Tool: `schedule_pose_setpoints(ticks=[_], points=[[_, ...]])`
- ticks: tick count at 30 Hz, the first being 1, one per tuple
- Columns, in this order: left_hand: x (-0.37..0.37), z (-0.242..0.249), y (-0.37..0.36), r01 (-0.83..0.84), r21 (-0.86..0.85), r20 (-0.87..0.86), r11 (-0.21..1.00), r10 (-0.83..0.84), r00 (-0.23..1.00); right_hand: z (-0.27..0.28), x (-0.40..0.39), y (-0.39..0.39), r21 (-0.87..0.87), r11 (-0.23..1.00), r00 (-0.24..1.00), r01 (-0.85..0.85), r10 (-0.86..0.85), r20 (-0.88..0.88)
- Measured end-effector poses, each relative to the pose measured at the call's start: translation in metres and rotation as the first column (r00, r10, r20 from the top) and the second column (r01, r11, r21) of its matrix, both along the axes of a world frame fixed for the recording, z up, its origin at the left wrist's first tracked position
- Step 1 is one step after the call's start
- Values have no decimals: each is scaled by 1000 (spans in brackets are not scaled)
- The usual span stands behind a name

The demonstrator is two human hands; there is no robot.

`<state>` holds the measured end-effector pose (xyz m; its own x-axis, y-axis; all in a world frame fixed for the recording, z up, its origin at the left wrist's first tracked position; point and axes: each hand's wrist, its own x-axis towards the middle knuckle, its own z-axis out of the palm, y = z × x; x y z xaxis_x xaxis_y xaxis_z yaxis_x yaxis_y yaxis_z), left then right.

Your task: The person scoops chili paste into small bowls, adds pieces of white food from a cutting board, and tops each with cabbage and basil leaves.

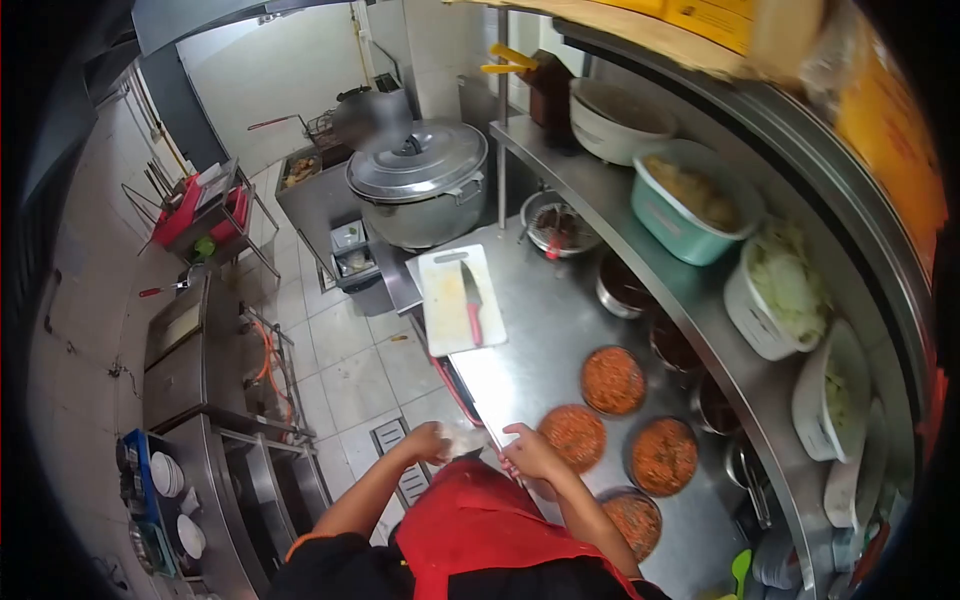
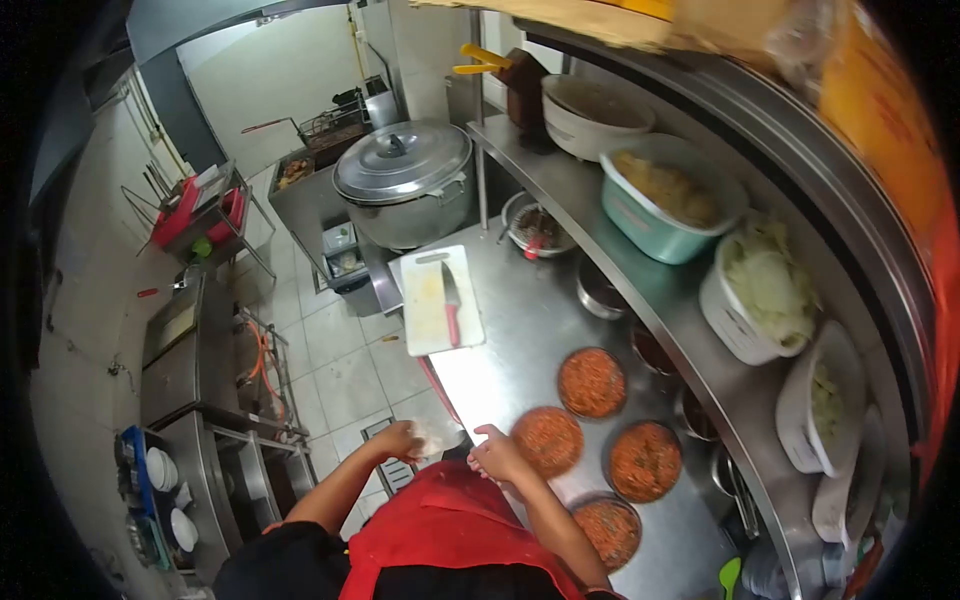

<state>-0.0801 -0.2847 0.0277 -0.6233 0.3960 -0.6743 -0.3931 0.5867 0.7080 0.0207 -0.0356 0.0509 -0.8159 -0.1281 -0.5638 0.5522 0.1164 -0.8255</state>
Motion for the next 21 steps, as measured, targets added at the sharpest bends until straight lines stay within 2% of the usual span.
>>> schedule_pose_setpoints(ticks=[2, 3, 4, 5, 7, 8, 10, 11, 13, 14, 16, 18, 19, 21], points=[[-45, -12, -39, -153, 78, -11, 985, 154, 988, -14, -61, -17, 195, 977, 982, 86, -50, -180], [-72, -3, -43, -157, 115, -136, 981, 173, 976, -25, -95, -27, 282, 948, 963, 145, -69, -262], [-105, 13, -43, -158, 151, -258, 976, 193, 947, -48, -137, -31, 432, 831, 806, 352, -34, -591], [-135, 27, -39, -153, 161, -331, 975, 200, 922, -39, -183, -31, 477, 817, 814, 325, 16, -580], [-196, 26, -30, -103, 165, -439, 981, 166, 883, -41, -253, -42, 671, 583, 726, 458, 190, -661], [-225, 10, -26, -52, 146, -477, 988, 116, 871, -60, -276, -39, 743, 534, 795, 404, 197, -574], [-270, -33, -11, -16, 216, -396, 976, 103, 913, -114, -320, -34, 850, 440, 903, 290, 168, -395], [-285, -51, -5, 10, 245, -353, 969, 80, 932, -110, -316, -34, 828, 467, 922, 311, 62, -382], [-303, -72, 7, 107, 26, -501, 994, -79, 862, -76, -300, -26, 784, 498, 927, 370, -146, -344], [-307, -80, 11, 142, -84, -557, 986, -165, 814, -65, -287, -27, 807, 501, 948, 312, -112, -297], [-301, -74, 16, 108, -25, -564, 994, -103, 819, -54, -253, -32, 845, 502, 980, 183, -30, -195], [-293, -67, 17, 29, 77, -596, 997, 22, 802, -65, -236, -44, 865, 477, 988, 155, -53, -148], [-286, -61, 15, 12, 75, -622, 997, 37, 782, -70, -232, -52, 871, 469, 990, 144, -64, -129], [-283, -69, 13, 23, 92, -654, 995, 43, 756, -49, -236, -74, 802, 535, 945, 266, 21, -327]])
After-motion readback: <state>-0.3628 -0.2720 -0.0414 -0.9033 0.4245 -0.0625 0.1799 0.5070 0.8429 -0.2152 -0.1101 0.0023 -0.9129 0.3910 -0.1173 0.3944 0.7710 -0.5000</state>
